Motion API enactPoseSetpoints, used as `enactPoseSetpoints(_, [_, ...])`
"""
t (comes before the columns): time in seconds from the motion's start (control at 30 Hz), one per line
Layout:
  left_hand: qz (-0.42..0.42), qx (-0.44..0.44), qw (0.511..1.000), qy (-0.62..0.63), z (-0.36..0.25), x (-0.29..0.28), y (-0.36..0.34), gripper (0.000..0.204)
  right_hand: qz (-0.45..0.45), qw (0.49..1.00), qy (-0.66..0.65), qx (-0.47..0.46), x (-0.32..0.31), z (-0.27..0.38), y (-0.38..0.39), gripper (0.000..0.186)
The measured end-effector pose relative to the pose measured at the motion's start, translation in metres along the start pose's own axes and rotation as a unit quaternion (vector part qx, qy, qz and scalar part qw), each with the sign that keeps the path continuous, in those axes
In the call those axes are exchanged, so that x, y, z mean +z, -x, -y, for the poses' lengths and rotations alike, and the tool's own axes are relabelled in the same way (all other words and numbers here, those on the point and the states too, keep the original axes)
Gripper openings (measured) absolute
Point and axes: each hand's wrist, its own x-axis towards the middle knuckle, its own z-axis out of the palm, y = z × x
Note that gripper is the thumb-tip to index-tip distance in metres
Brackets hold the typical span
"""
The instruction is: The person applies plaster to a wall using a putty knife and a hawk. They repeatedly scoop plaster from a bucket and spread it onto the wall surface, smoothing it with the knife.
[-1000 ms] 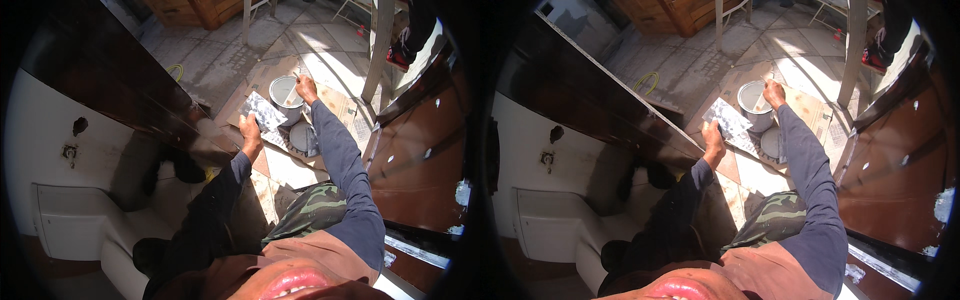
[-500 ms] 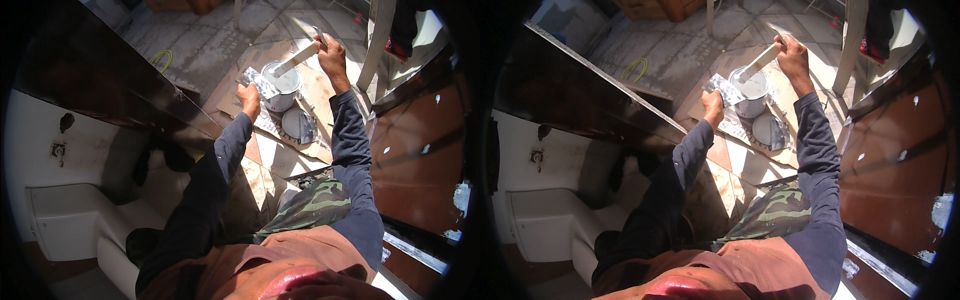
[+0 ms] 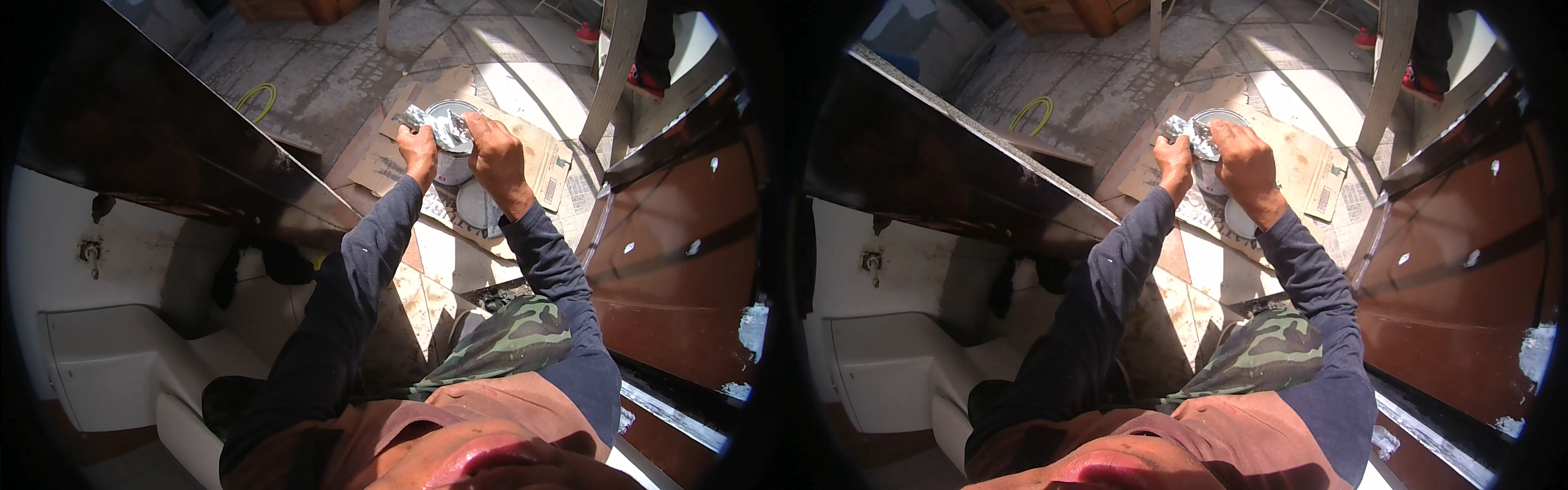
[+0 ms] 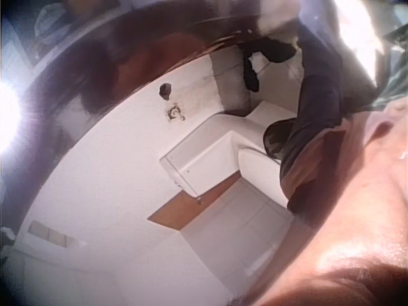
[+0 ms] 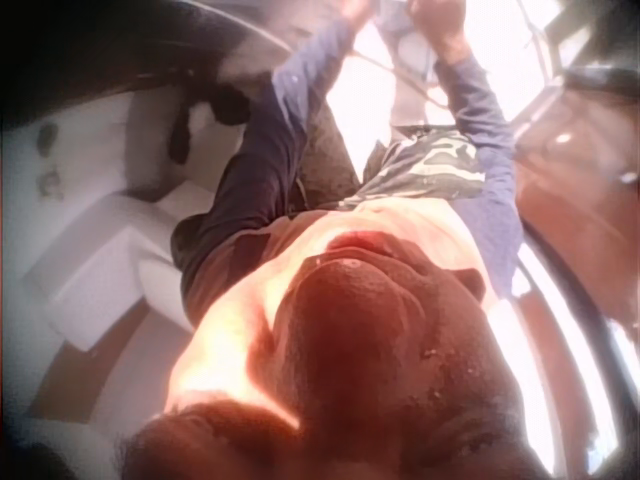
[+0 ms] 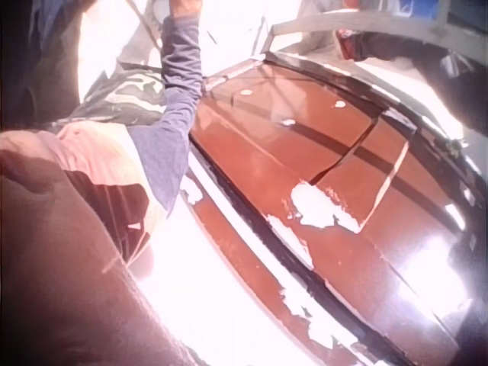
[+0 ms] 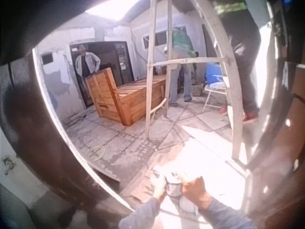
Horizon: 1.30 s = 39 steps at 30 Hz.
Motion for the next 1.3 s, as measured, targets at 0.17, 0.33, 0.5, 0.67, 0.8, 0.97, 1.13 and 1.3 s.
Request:
enactPoseSetpoints(0.17, [0.005, 0.007, 0.998, -0.056, 0.017, -0.012, -0.011, 0.018, -0.033, 0.999, 0.014, 0.028, 0.016, -0.024, 0.001, 0.033])
enactPoseSetpoints(0.33, [0.012, 0.019, 0.998, 0.059, 0.008, -0.015, -0.017, 0.015, 0.101, 0.972, -0.035, 0.210, 0.038, -0.075, -0.010, 0.030])
enactPoseSetpoints(0.5, [0.088, -0.049, 0.986, 0.133, -0.016, -0.022, -0.026, 0.027, 0.172, 0.984, 0.047, 0.023, 0.051, -0.112, -0.018, 0.022])
enactPoseSetpoints(0.67, [0.126, -0.077, 0.980, 0.130, -0.028, -0.021, -0.032, 0.024, 0.213, 0.972, 0.081, -0.057, 0.048, -0.111, -0.023, 0.024])
enactPoseSetpoints(0.8, [-0.001, -0.120, 0.980, 0.159, -0.038, -0.017, -0.027, 0.022, 0.182, 0.982, -0.026, -0.034, 0.038, -0.103, -0.022, 0.031])
enactPoseSetpoints(0.97, [0.018, -0.238, 0.948, 0.210, -0.040, -0.009, -0.017, 0.019, 0.186, 0.968, -0.167, -0.002, 0.043, -0.093, -0.002, 0.044])
enactPoseSetpoints(1.13, [0.053, -0.217, 0.943, 0.246, -0.025, -0.015, -0.014, 0.021, 0.200, 0.979, -0.029, 0.015, 0.041, -0.101, 0.008, 0.040])
enactPoseSetpoints(1.3, [0.076, -0.111, 0.962, 0.238, -0.023, -0.020, -0.019, 0.022, 0.153, 0.980, -0.086, 0.098, 0.013, -0.103, 0.001, 0.023])
